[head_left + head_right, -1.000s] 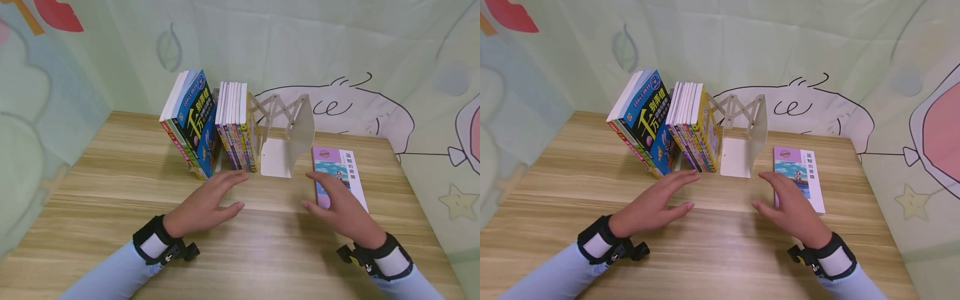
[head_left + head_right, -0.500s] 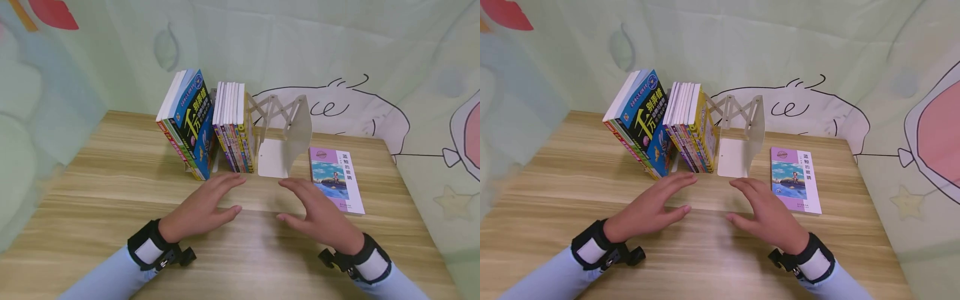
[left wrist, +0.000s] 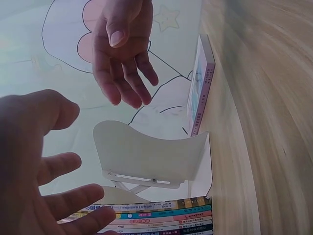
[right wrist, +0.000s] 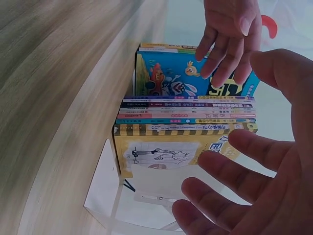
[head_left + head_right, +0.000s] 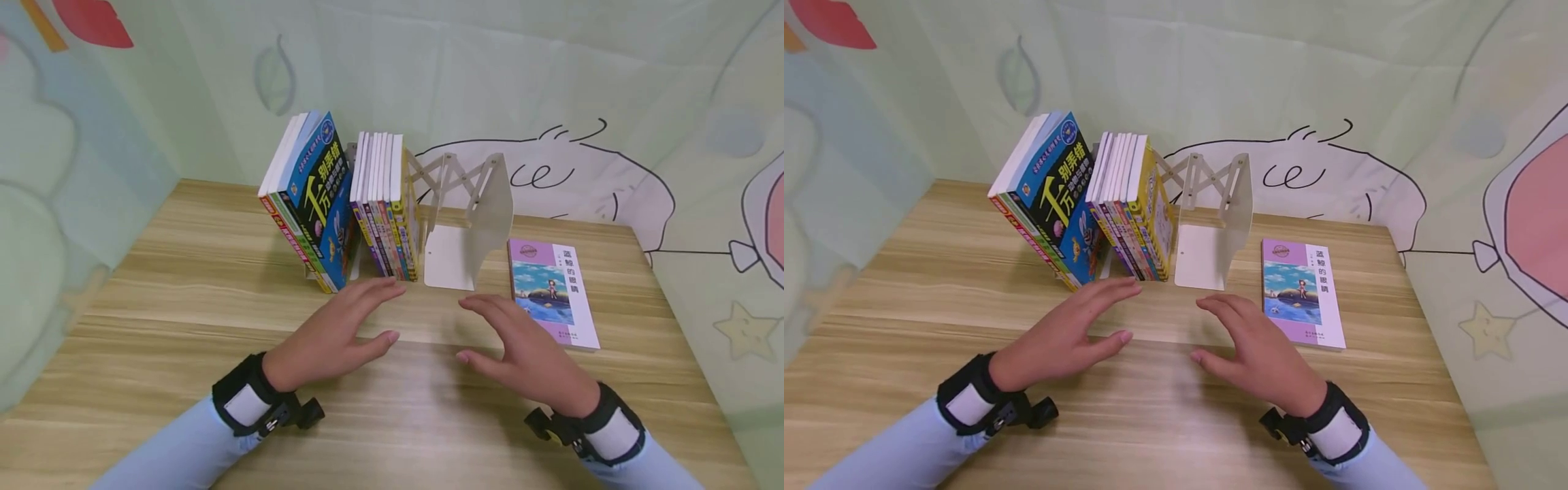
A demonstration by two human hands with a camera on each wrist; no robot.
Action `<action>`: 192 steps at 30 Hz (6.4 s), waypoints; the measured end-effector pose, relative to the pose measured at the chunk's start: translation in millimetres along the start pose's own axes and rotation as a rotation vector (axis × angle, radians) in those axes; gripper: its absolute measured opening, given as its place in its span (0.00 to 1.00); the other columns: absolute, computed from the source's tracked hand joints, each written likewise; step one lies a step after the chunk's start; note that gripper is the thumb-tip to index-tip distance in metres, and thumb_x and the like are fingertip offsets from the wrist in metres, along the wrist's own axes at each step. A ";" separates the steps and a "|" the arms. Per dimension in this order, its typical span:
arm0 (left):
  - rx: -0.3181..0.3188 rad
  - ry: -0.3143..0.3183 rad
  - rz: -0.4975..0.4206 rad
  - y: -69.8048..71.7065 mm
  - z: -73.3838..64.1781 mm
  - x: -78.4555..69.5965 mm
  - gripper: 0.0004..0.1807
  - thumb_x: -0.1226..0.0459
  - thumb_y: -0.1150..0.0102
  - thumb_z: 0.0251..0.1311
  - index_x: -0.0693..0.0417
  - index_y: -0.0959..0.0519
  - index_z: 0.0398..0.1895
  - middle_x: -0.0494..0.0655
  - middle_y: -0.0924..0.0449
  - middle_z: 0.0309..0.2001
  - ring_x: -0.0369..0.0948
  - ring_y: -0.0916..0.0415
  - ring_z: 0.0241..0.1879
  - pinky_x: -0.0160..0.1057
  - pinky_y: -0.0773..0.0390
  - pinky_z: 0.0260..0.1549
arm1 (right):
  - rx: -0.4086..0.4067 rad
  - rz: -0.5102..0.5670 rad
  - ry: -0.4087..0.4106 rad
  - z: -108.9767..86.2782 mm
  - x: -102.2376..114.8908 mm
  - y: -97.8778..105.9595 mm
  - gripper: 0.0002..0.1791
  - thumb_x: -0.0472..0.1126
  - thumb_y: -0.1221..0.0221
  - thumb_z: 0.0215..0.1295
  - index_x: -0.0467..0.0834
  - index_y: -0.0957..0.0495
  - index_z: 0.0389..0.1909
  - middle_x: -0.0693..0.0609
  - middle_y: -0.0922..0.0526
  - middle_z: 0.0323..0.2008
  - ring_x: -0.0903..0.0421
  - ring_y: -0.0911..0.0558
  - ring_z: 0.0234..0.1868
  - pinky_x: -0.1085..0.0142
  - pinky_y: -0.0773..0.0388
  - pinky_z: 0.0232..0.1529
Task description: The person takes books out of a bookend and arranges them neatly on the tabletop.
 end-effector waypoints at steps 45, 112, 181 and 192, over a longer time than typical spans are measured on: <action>-0.268 0.035 0.614 76.6 100.5 -15.0 0.39 0.50 0.50 0.70 0.65 0.43 0.76 0.64 0.46 0.76 0.59 0.57 0.78 0.58 0.56 0.76 | 0.050 -0.003 -0.038 -7.1 -14.2 -8.1 0.32 0.57 0.34 0.63 0.52 0.28 0.66 0.54 0.25 0.63 0.53 0.25 0.64 0.51 0.23 0.61; -0.489 -0.153 0.460 35.7 51.9 -14.3 0.29 0.63 0.49 0.67 0.48 0.32 0.72 0.52 0.28 0.33 0.37 0.39 0.17 0.33 0.36 0.11 | 0.143 0.007 -0.072 -16.7 -12.6 -24.3 0.31 0.55 0.35 0.66 0.51 0.28 0.67 0.56 0.25 0.64 0.57 0.25 0.64 0.53 0.24 0.63; -0.420 -0.409 0.181 48.2 -23.2 -53.5 0.13 0.68 0.43 0.62 0.48 0.20 0.48 0.50 0.16 0.35 0.40 0.21 0.28 0.40 0.20 0.22 | -0.126 0.135 -0.069 -19.5 -28.4 -10.3 0.34 0.44 0.33 0.65 0.45 0.35 0.69 0.47 0.27 0.65 0.48 0.26 0.64 0.50 0.24 0.61; -0.314 -0.567 0.127 38.8 -31.2 -71.5 0.13 0.61 0.57 0.74 0.43 0.22 0.52 0.51 0.14 0.48 0.43 0.15 0.44 0.44 0.14 0.33 | -0.223 0.221 0.045 -18.9 -15.6 1.8 0.44 0.34 0.28 0.56 0.49 0.38 0.72 0.52 0.27 0.62 0.56 0.28 0.63 0.70 0.28 0.64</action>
Point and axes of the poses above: each hand's wrist, its own z-axis towards the middle knuckle, its own y-axis out of the back of the hand, x = y × z, the point moved 7 cm from there along z, towards the middle knuckle
